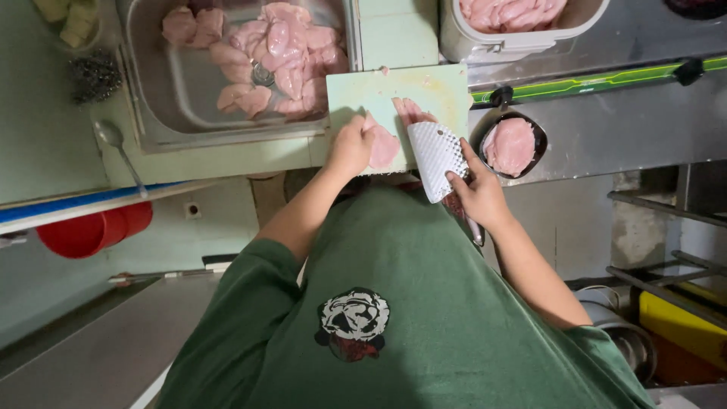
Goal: The person repeatedly chops raw meat on a white cutting board using a cleaver. They transfer the chopped pieces into a black bowl and occasionally reach into a sink to retrieve more meat.
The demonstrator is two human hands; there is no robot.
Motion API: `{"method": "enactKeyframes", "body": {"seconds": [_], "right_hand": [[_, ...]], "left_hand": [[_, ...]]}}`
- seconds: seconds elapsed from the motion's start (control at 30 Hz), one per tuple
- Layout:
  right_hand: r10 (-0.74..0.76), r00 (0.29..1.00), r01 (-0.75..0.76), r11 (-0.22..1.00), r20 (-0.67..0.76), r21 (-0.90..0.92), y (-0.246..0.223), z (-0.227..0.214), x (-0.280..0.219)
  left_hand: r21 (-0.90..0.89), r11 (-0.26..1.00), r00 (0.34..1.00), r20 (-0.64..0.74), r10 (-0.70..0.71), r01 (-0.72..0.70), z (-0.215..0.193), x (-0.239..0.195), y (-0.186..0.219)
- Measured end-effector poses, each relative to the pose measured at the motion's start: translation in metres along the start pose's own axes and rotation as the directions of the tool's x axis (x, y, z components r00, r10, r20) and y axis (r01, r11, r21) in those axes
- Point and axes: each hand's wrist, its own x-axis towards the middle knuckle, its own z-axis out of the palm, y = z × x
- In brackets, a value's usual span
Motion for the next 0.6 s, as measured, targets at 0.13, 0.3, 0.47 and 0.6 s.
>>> {"method": "enactKeyframes", "body": {"seconds": [0.13, 0.3, 0.47, 0.6], "right_hand": [[-0.03, 0.998, 0.033, 0.998, -0.058, 0.048, -0.01, -0.002, 0.005], [-0.023, 0.991, 0.023, 1.0, -0.129, -0.006, -0.002, 0.006, 0.018], [0.09, 0.994, -0.04, 0.804, 0.055, -0.593, -0.006, 0.026, 0.031], [0.039, 0.994, 0.04, 0.751, 0.105, -0.659, -0.044, 0.032, 0.039]], "left_hand": [[-0.726, 0.682, 0.996, -0.065, 0.055, -0.085, 0.027, 0.015, -0.02], [-0.881, 0.473, 0.988, 0.087, 0.13, 0.016, -0.001, -0.001, -0.002], [-0.08, 0.992, 0.989, -0.119, 0.092, -0.101, -0.028, -0.014, -0.01], [0.056, 0.936, 0.936, -0.041, 0.35, -0.347, -0.01, 0.006, -0.015]]}}
